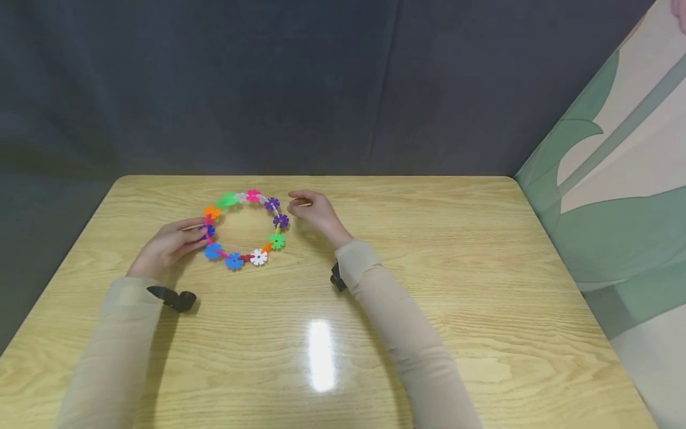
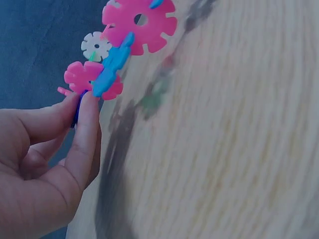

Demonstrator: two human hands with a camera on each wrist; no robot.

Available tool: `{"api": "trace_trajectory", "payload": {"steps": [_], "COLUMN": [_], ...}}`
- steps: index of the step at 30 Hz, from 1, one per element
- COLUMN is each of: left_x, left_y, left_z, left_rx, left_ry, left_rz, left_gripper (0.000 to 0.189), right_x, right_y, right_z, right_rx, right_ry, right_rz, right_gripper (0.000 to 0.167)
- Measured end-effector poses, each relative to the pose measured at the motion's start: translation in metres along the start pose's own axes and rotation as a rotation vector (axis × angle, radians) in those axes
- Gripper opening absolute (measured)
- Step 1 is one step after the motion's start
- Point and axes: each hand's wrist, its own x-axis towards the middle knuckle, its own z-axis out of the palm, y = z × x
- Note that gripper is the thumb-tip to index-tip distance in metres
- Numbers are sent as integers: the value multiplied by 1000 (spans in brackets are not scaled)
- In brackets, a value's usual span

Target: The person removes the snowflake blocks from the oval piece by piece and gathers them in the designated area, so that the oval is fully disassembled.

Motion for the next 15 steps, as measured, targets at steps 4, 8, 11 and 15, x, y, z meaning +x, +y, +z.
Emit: {"api": "trace_trajectory", "payload": {"steps": [4,8,11,15], "left_x": [1,2,2,3], "left_y": [2,3,4,5], "left_z": [5,10,13,19], "left_rx": [23,46,67,113], "left_ry": [-32,-78,-113,-144], "left_rz": [18,44,59,74], "left_gripper": [58,54,53,51], "right_x": [3,6,7,5], "right_y": [0,2,4,5], "right_z": [1,2,4,7], "right_rx": [-43,-83,-97,-106], "right_ry": [14,18,8,-9], "right_rz": [-37,-43,-31,-20], "right_gripper": [41,43,46,49]}}
